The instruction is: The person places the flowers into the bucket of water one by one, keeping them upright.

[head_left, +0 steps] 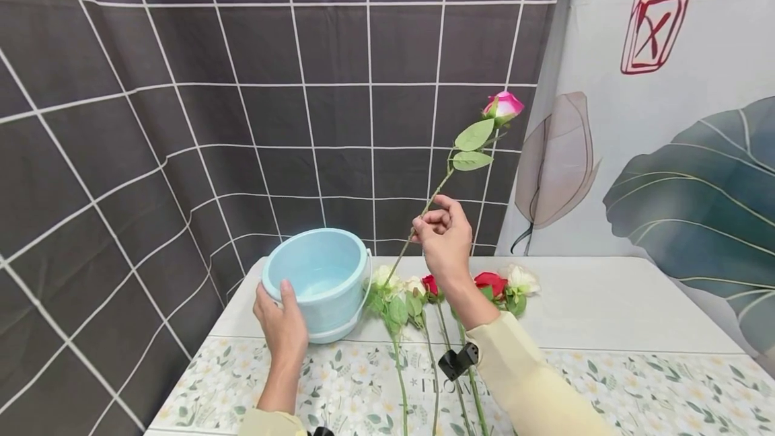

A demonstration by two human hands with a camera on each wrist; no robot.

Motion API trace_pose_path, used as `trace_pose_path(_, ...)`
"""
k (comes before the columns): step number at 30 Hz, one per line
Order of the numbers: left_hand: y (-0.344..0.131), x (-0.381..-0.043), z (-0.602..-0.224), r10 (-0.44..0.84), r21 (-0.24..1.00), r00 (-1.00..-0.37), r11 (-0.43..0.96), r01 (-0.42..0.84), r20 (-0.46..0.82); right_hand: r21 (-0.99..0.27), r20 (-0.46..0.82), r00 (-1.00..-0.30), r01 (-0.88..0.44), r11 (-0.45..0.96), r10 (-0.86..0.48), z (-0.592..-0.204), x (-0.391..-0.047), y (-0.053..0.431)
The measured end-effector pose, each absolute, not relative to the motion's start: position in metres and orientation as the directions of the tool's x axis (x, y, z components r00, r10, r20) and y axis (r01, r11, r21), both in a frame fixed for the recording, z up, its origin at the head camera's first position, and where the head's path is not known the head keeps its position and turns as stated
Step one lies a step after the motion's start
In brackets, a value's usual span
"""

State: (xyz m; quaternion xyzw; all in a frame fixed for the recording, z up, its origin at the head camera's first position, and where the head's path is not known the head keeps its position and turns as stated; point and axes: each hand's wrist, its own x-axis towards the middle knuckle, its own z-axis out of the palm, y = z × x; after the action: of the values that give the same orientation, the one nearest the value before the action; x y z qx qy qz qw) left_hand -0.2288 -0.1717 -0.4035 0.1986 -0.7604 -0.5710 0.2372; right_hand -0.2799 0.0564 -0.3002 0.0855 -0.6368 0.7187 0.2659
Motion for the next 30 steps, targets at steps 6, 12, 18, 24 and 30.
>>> trace_pose_path(6,-0.171,-0.23,-0.404,-0.577,0.962,-0.804,0.273,-0.026,0.142,-0.852,0.481,-0.83,-0.518,-0.072,0.284,-0.298,-0.283,0.05)
trace_pose_path(12,-0.171,-0.23,-0.404,-0.576,0.962,-0.806,0.27,-0.032,0.135,-0.834,0.505,-0.809,-0.547,-0.072,0.302,-0.292,-0.285,0.041)
trace_pose_path(18,-0.172,-0.229,-0.404,-0.57,0.964,-0.811,0.264,-0.029,0.132,-0.814,0.526,-0.79,-0.575,-0.083,0.315,-0.289,-0.289,0.032)
trace_pose_path(24,-0.172,-0.229,-0.405,-0.56,0.963,-0.815,0.27,-0.013,0.146,-0.804,0.544,-0.778,-0.59,-0.069,0.314,-0.289,-0.293,0.025)
trace_pose_path(30,-0.172,-0.228,-0.405,-0.56,0.964,-0.814,0.267,-0.001,0.155,-0.81,0.545,-0.786,-0.583,-0.058,0.29,-0.292,-0.296,0.019)
